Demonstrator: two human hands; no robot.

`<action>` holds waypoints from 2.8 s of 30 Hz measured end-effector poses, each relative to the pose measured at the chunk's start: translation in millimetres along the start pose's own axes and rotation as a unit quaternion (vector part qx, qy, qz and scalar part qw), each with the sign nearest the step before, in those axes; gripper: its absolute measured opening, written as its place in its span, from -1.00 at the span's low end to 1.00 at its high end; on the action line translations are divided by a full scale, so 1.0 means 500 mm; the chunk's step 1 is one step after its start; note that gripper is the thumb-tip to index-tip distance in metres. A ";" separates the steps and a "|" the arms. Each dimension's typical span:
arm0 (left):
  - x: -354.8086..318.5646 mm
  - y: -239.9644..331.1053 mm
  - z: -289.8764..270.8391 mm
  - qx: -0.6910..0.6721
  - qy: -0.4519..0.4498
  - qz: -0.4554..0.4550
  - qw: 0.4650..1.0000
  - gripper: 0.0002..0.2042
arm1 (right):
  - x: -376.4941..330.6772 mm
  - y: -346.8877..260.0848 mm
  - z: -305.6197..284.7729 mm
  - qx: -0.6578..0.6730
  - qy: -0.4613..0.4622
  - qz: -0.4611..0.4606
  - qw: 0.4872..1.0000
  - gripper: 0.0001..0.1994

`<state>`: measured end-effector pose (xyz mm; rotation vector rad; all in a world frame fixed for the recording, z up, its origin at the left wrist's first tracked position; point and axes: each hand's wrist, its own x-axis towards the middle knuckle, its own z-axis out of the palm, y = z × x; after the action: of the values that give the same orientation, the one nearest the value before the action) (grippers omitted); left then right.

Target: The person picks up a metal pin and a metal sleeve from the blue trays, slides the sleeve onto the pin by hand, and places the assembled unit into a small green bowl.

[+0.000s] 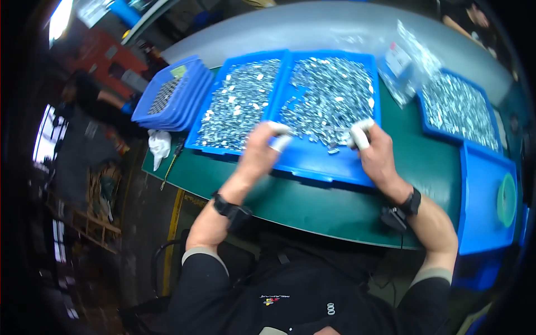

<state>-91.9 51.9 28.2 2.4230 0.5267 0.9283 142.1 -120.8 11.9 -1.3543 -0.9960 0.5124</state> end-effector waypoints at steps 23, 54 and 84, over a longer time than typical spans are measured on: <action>0.059 0.091 0.103 0.140 -0.301 0.056 0.941 -0.83 | -0.004 0.015 -0.008 0.115 0.019 0.024 0.993 -0.83; 0.042 0.083 0.084 0.086 -0.146 0.210 0.963 -0.43 | -0.019 -0.013 0.000 -0.252 -0.110 -0.057 0.960 -0.69; -0.005 0.091 0.111 -0.158 -0.126 -0.082 0.976 -0.81 | -0.012 -0.006 -0.010 -0.206 -0.158 0.006 0.966 -0.63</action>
<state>-46.8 -2.7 16.6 2.1308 0.4409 0.5740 142.5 -129.0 13.5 -1.6796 -1.4145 0.5622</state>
